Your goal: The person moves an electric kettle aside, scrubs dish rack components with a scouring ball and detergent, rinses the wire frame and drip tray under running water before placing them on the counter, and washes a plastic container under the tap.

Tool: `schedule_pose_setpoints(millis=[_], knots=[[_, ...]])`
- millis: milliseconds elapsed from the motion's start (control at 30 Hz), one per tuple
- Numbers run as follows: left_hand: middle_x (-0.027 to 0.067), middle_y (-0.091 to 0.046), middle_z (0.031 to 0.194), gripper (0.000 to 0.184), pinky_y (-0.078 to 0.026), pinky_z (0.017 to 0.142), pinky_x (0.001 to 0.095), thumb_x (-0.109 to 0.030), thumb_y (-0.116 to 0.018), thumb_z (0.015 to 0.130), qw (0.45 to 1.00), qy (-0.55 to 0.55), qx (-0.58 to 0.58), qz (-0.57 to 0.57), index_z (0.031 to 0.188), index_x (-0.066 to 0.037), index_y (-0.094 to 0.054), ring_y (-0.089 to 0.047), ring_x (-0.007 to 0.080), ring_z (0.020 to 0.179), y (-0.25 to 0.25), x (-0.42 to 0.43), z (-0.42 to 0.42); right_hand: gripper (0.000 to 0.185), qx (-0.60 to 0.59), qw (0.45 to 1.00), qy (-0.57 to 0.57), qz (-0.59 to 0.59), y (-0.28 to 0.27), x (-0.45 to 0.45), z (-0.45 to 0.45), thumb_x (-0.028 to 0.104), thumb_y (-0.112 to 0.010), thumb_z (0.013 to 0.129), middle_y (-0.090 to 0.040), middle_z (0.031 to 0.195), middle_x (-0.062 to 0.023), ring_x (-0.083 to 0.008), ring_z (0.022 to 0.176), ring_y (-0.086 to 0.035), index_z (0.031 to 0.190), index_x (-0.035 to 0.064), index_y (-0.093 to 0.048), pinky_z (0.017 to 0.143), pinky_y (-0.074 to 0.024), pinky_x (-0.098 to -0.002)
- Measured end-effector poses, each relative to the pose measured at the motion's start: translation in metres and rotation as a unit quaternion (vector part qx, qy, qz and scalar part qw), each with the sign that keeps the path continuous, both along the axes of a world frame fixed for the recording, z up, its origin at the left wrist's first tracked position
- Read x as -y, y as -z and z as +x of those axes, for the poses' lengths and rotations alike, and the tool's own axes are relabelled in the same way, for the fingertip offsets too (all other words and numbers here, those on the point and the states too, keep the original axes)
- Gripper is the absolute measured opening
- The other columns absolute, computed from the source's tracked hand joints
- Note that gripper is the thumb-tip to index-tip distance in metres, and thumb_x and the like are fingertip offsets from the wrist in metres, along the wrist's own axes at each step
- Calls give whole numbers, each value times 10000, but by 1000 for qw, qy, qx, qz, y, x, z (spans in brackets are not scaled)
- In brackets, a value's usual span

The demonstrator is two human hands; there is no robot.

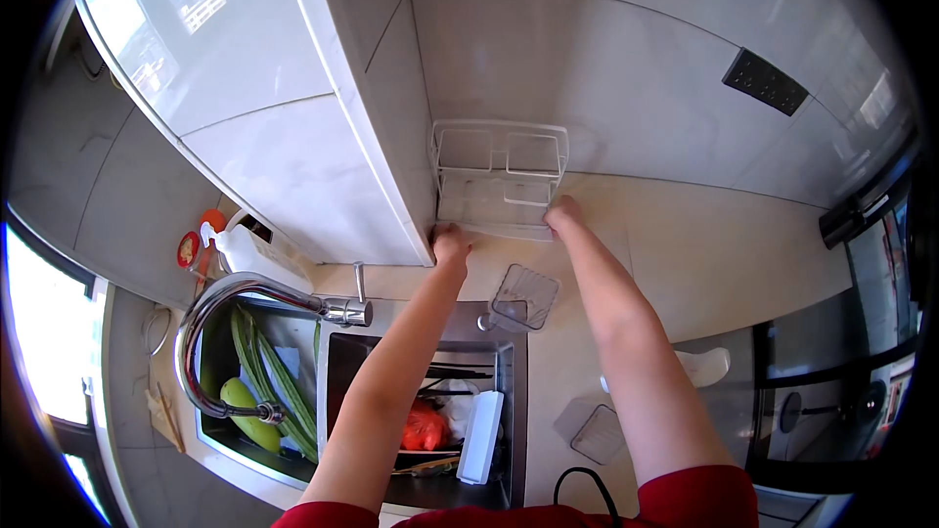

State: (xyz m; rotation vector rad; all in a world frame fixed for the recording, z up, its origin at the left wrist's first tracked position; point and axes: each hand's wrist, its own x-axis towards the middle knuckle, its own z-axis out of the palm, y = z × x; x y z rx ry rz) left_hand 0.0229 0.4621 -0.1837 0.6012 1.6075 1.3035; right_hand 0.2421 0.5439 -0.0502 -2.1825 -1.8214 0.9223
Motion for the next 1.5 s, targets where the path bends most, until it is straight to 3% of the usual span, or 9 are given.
schedule_pose_setpoints(millis=[167, 367, 433, 933, 967, 1033, 1133, 1200, 1500], knots=[[8, -505, 881, 156, -533, 650, 321, -178, -450, 899, 993, -61, 55, -86, 1048, -148, -484, -526, 145, 788, -92, 16, 21, 228, 37, 999, 19, 17, 10, -2, -3, 124, -550, 793, -632, 1056, -190, -333, 1030, -595, 983, 29, -632, 835, -503, -403], [20, -513, 845, 178, -533, 618, 304, -184, -448, 903, 996, -30, 16, -87, 1068, -127, -485, -530, 146, 768, -72, 5, 12, 235, 56, 998, -35, 2, 14, -10, 2, 131, -534, 812, -624, 1089, -182, -328, 1051, -588, 1005, 45, -638, 856, -497, -399], [25, -519, 857, 194, -535, 621, 304, -187, -447, 904, 996, -20, 0, -86, 1082, -120, -485, -537, 148, 782, -71, 6, 13, 170, 49, 996, -8, 70, 24, -15, 6, 92, -610, 745, -654, 899, -230, -346, 886, -649, 854, -26, -663, 742, -521, -406], [80, -556, 896, 248, -557, 589, 278, -216, -481, 893, 989, 31, -90, -116, 1061, -37, -509, -590, 163, 796, -59, 0, 20, 272, 58, 994, 27, 85, 39, -36, 21, 127, -766, 638, -666, 895, -204, -324, 883, -655, 863, -3, -683, 742, -527, -400], [110, -575, 938, 281, -555, 621, 311, -213, -498, 872, 980, -22, -176, -93, 1092, -38, -511, -606, 211, 817, -42, -4, 19, 272, 58, 994, 28, 85, 34, -35, 21, 127, -766, 638, -666, 895, -204, -324, 883, -655, 863, -3, -683, 742, -527, -400], [141, -595, 980, 321, -553, 653, 344, -209, -516, 850, 960, -74, -261, -69, 1123, -40, -512, -622, 260, 838, -45, 2, 24, 230, 68, 998, -7, 18, 24, -32, 21, 127, -524, 832, -622, 1086, -189, -332, 1055, -585, 1013, 43, -637, 850, -497, -412], [227, -539, 1178, 475, -423, 906, 444, -154, -559, 810, 921, -108, -374, 1, 1257, -31, -453, -481, 400, 1136, -55, 15, 30, 213, 89, 995, -23, 23, 18, -33, 15, 111, -538, 825, -624, 1086, -184, -331, 1054, -585, 997, 44, -645, 850, -499, -407], [232, -529, 1169, 576, -416, 914, 443, -134, -556, 809, 922, -36, -386, 2, 1345, -38, -369, -483, 402, 1122, -63, 16, 26, 212, 93, 995, -35, 30, 16, -32, 15, 105, -544, 820, -626, 1082, -184, -331, 1052, -586, 995, 43, -646, 849, -501, -405], [249, -527, 1115, 533, -431, 896, 441, -139, -562, 798, 928, 34, -368, -44, 1289, 0, -409, -512, 396, 1059, -61, 4, 18, 184, 89, 994, -19, 52, 20, -38, 12, 87, -557, 807, -639, 1045, -184, -331, 1015, -603, 948, 35, -664, 830, -511, -393]])
